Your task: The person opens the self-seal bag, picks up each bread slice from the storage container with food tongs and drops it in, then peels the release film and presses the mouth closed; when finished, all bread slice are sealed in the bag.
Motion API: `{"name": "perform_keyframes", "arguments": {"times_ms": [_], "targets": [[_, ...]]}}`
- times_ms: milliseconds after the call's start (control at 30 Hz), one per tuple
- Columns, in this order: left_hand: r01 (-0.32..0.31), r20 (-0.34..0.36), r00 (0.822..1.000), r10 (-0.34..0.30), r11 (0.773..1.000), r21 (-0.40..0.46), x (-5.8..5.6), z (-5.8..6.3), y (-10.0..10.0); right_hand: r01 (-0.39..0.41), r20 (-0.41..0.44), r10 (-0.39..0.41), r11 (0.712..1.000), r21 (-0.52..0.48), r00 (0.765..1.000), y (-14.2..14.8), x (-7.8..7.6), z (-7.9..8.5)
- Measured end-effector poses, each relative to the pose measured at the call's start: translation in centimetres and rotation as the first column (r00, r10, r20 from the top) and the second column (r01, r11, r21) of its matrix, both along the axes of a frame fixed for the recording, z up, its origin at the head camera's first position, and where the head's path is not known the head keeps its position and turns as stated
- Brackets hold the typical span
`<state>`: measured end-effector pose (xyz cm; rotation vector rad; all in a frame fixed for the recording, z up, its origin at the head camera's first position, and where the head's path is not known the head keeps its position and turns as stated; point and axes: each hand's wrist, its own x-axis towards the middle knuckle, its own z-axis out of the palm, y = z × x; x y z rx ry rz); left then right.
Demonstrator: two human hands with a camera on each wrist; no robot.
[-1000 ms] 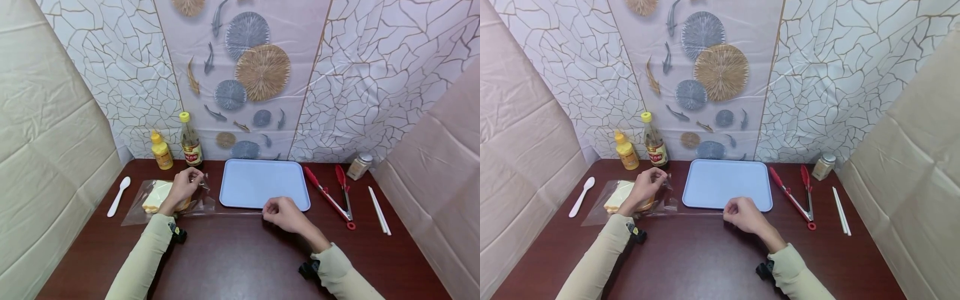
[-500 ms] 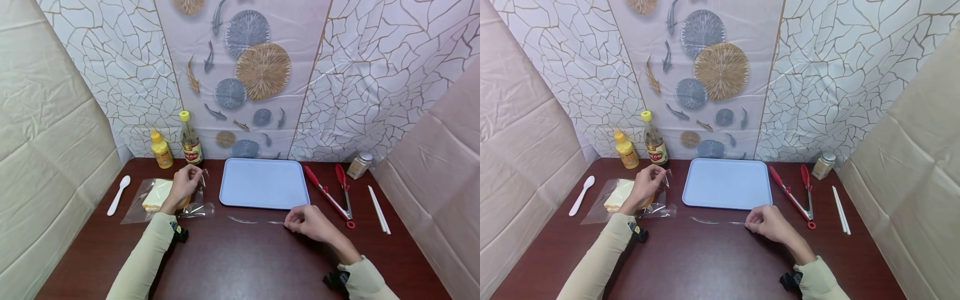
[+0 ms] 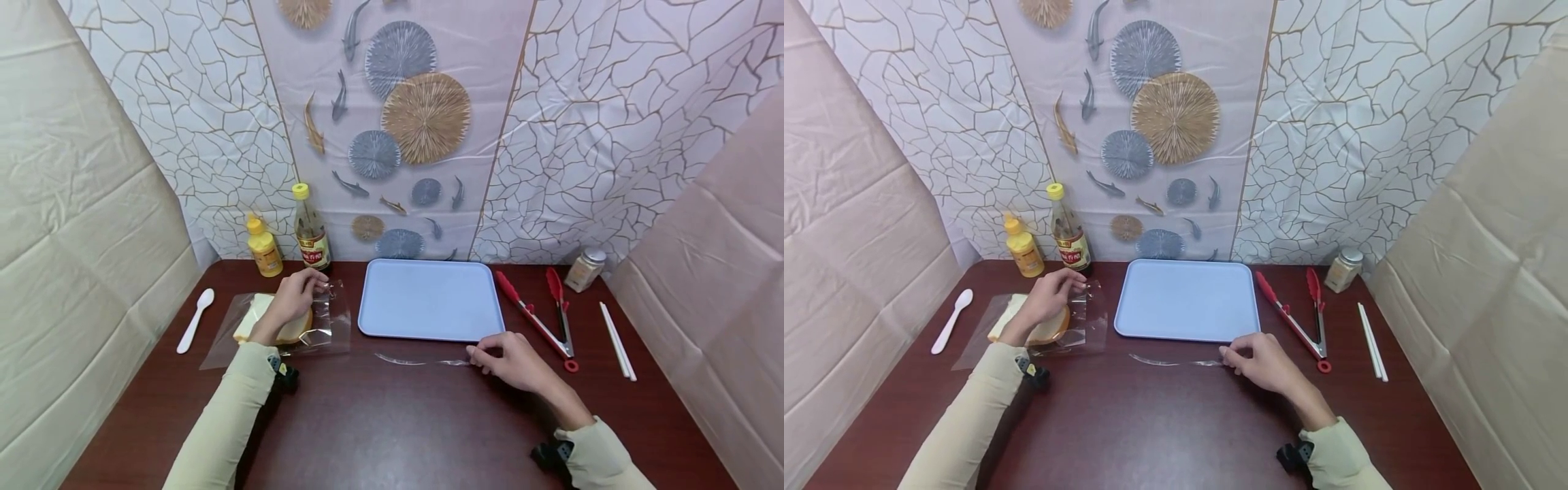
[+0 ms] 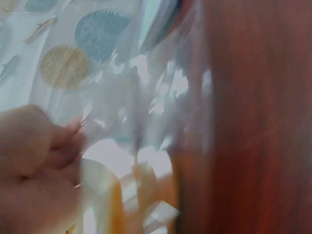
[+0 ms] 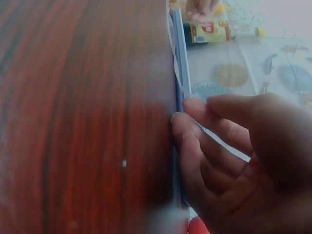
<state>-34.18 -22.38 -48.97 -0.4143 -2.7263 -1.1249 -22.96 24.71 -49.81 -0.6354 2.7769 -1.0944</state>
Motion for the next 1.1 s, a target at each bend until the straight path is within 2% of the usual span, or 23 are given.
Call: {"name": "perform_keyframes", "arguments": {"times_ms": [67, 133, 233, 400, 533, 633, 733, 800, 900, 1000, 1100], "targets": [[0.051, 0.013, 0.999, -0.05, 0.994, -0.098, 0.0, 0.4, -0.6, 0.002, -0.012, -0.002, 1.0, 0.004, 1.0, 0.1, 0.0, 0.0], [0.091, 0.032, 0.996, -0.087, 0.978, -0.188, 0.0, 0.6, -1.2, 0.019, -0.009, -0.019, 1.0, 0.012, 1.0, 0.2, 0.0, 0.1], [0.119, 0.05, 0.993, -0.109, 0.956, -0.269, -0.1, 0.7, -1.7, 0.055, 0.003, -0.055, 0.998, 0.014, 0.998, 0.3, 0.0, 0.1], [0.083, 0.01, 0.996, -0.083, 0.96, -0.268, -0.1, 0.9, -2.2, 0.111, -0.016, -0.111, 0.994, -0.013, 0.994, 0.2, -0.1, 0.3], [0.007, -0.045, 0.999, -0.017, 0.974, -0.225, 0.3, 1.7, -2.6, 0.119, -0.076, -0.123, 0.991, -0.055, 0.989, -1.1, -0.3, 0.7], [-0.061, -0.099, 0.994, 0.043, 0.982, -0.179, 0.7, 2.6, -3.2, 0.074, -0.116, -0.086, 0.991, -0.109, 0.989, -4.0, -0.8, 1.3], [-0.104, -0.151, 0.985, 0.085, 0.987, -0.12, 1.1, 3.3, -3.6, -0.015, -0.123, -0.006, 0.986, -0.168, 0.992, -8.3, -1.0, 2.1], [-0.112, -0.177, 0.98, 0.096, 0.99, -0.084, 1.3, 3.5, -3.6, -0.083, -0.092, 0.065, 0.976, -0.201, 0.994, -11.4, -0.9, 2.3], [-0.105, -0.213, 0.973, 0.094, 0.994, -0.039, 1.6, 3.7, -3.5, -0.154, -0.001, 0.159, 0.957, -0.247, 0.987, -16.1, -0.7, 1.8], [-0.106, -0.233, 0.967, 0.1, 0.994, -0.015, 1.8, 3.9, -3.4, -0.156, 0.106, 0.197, 0.938, -0.309, 0.975, -20.3, -0.6, 0.8], [-0.112, -0.221, 0.969, 0.11, 0.994, 0.003, 2.0, 4.0, -3.3, -0.076, 0.175, 0.151, 0.923, -0.377, 0.973, -23.5, -0.8, 0.0]]}}
